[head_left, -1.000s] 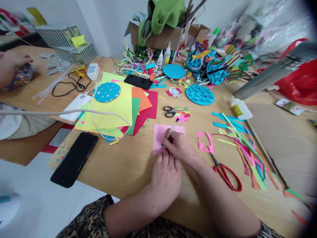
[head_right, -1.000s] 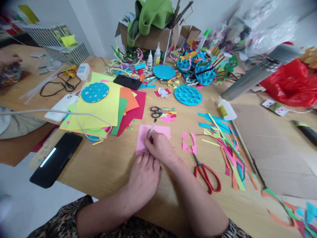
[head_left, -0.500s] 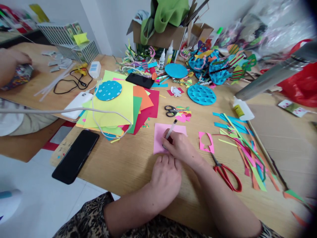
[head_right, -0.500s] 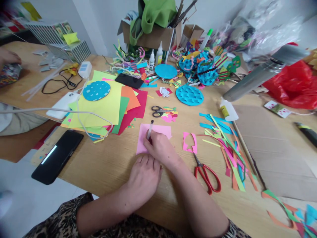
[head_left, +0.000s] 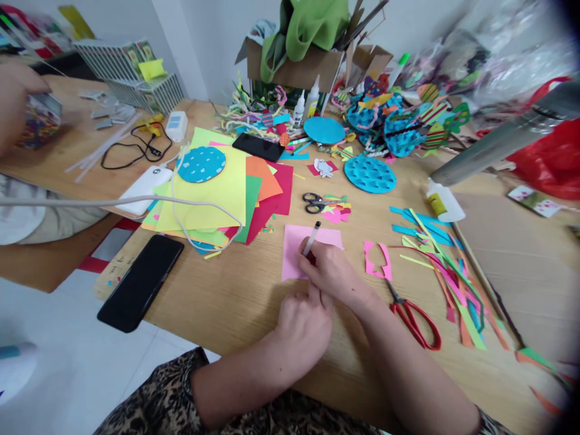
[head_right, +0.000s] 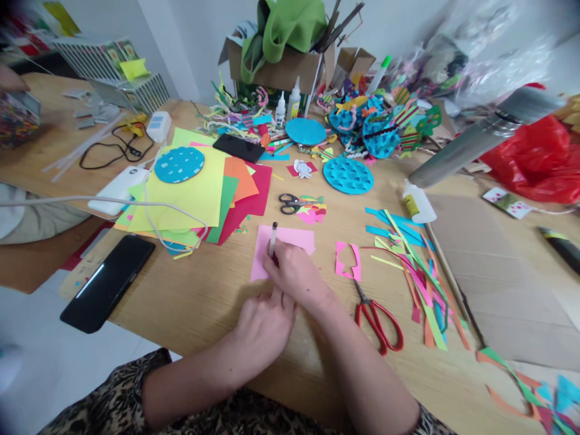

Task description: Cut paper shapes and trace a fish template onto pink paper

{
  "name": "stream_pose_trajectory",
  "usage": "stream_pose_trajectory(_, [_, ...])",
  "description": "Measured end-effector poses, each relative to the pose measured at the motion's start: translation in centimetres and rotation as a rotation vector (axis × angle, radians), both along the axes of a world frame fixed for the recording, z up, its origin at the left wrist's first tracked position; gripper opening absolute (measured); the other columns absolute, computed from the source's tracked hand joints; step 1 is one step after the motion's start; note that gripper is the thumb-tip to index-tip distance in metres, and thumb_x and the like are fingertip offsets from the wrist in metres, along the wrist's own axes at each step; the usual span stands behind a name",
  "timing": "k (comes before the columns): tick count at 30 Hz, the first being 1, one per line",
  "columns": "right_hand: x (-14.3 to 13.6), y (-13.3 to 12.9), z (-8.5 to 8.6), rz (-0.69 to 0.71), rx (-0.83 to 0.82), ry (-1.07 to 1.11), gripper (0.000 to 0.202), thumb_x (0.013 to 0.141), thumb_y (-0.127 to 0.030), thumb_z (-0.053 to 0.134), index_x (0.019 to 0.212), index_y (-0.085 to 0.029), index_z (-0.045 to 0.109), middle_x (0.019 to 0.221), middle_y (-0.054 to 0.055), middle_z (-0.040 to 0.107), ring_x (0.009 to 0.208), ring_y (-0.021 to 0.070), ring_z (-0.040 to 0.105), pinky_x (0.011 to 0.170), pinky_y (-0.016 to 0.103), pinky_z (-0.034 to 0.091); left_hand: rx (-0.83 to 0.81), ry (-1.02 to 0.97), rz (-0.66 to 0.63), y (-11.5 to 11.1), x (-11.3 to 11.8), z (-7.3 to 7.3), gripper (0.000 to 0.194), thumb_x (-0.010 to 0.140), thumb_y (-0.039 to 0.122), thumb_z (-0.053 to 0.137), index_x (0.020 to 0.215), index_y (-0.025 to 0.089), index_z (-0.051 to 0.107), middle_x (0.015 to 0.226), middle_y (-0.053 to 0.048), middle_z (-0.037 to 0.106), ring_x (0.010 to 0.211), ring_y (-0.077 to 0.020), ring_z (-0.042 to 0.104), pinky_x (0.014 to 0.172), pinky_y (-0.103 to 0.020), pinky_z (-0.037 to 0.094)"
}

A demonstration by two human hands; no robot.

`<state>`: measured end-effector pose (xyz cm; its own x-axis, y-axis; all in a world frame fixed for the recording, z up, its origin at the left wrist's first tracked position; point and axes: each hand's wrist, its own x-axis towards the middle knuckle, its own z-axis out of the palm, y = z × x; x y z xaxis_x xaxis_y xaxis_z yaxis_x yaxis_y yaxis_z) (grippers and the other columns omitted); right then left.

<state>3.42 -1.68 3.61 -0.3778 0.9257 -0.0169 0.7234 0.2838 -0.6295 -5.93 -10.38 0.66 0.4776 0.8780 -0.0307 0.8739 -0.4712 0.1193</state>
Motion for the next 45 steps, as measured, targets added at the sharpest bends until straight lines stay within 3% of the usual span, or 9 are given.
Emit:
stream_pose_trajectory(9, [0.4, -0.3, 0.0, -0.005, 0.005, 0.075, 0.013, 0.085, -0.017, 0.049, 0.072, -0.019, 0.052, 0.059, -0.001, 0.054, 0.051, 0.0122, 0.048, 0.052, 0.024, 0.036, -0.011, 0.013, -0.012, 0.0, 0.0, 0.1, 0.023, 0.091, 0.016, 0.044, 0.107, 0.010, 0.060, 0.087, -0.012, 0.065, 0.059, -0.0167, 0.061, 0.048, -0.026, 0.043])
stream_pose_trajectory(15, [2.8, -1.3, -0.3, -0.158, 0.022, 0.360, 0.019, 0.095, -0.031, 0.047, 0.091, -0.018, 0.060, 0.087, 0.006, 0.068, 0.072, 0.0173, 0.066, 0.061, 0.027, 0.049, -0.012, 0.046, 0.025, 0.2, 0.1, 0.6, 0.028, 0.092, 0.025, 0.046, 0.112, 0.010, 0.058, 0.129, -0.027, 0.055, 0.059, -0.0169, 0.064, 0.048, -0.029, 0.047])
stream_pose_trajectory(21, [5.5, -3.9, -2.1, -0.157, 0.224, 0.181, 0.019, 0.097, -0.023, 0.043, 0.105, -0.020, 0.060, 0.089, 0.008, 0.067, 0.087, 0.0215, 0.064, 0.079, 0.035, 0.052, 0.027, 0.062, 0.023, 0.0, 0.1, 0.8, 0.028, 0.091, 0.024, 0.046, 0.112, 0.010, 0.059, 0.137, -0.028, 0.049, 0.056, -0.0168, 0.064, 0.046, -0.029, 0.047])
stream_pose_trajectory(25, [5.7, -4.6, -2.7, -0.115, 0.311, 0.089, 0.023, 0.097, -0.020, 0.040, 0.105, -0.019, 0.062, 0.089, 0.010, 0.061, 0.083, 0.0224, 0.060, 0.074, 0.035, 0.052, 0.053, 0.063, 0.032, 0.2, 0.1, 0.8, 0.031, 0.091, 0.023, 0.047, 0.116, 0.008, 0.057, 0.135, -0.028, 0.050, 0.063, -0.0183, 0.065, 0.051, -0.030, 0.048])
stream_pose_trajectory(30, [5.5, -4.4, -2.8, -0.129, 0.333, 0.050, 0.021, 0.096, -0.021, 0.043, 0.103, -0.018, 0.063, 0.084, 0.009, 0.058, 0.078, 0.0222, 0.058, 0.070, 0.033, 0.050, 0.130, 0.043, -0.072, 1.4, -0.4, 1.4, 0.030, 0.090, 0.024, 0.050, 0.110, 0.005, 0.062, 0.124, -0.024, 0.059, 0.104, -0.0286, 0.060, 0.079, -0.039, 0.049])
stream_pose_trajectory(35, [5.6, -4.2, -3.1, -0.123, 0.331, 0.040, 0.021, 0.094, -0.017, 0.045, 0.103, -0.018, 0.063, 0.086, 0.010, 0.057, 0.080, 0.0224, 0.058, 0.072, 0.032, 0.049, 0.093, 0.017, -0.217, 3.4, -1.1, 3.5, 0.027, 0.091, 0.025, 0.048, 0.096, 0.007, 0.066, 0.095, -0.016, 0.068, 0.097, -0.0273, 0.058, 0.083, -0.040, 0.047])
stream_pose_trajectory(38, [5.7, -4.1, -3.3, -0.121, 0.334, 0.021, 0.022, 0.093, -0.014, 0.045, 0.104, -0.019, 0.063, 0.085, 0.009, 0.056, 0.081, 0.0228, 0.058, 0.073, 0.032, 0.049, 0.029, 0.014, -0.322, 5.2, -1.7, 4.4, 0.028, 0.093, 0.022, 0.041, 0.097, 0.007, 0.065, 0.090, -0.013, 0.068, 0.092, -0.0260, 0.060, 0.083, -0.040, 0.047])
stream_pose_trajectory(41, [5.6, -4.1, -3.2, -0.128, 0.322, 0.020, 0.023, 0.092, -0.014, 0.044, 0.103, -0.020, 0.063, 0.082, 0.007, 0.054, 0.080, 0.0226, 0.057, 0.072, 0.032, 0.049, -0.097, -0.094, -0.379, 7.4, -2.6, 4.5, 0.024, 0.092, 0.018, 0.042, 0.105, 0.011, 0.061, 0.101, -0.011, 0.068, 0.093, -0.0207, 0.061, 0.082, -0.033, 0.047])
stream_pose_trajectory(45, [5.5, -4.2, -2.7, -0.129, 0.319, 0.038, 0.023, 0.094, -0.016, 0.042, 0.101, -0.019, 0.063, 0.083, 0.009, 0.056, 0.079, 0.0232, 0.057, 0.071, 0.034, 0.049, -0.216, -0.207, -0.398, 9.6, -3.8, 4.1, 0.017, 0.090, 0.016, 0.046, 0.099, 0.016, 0.060, 0.094, -0.006, 0.068, 0.087, -0.0180, 0.063, 0.075, -0.029, 0.045])
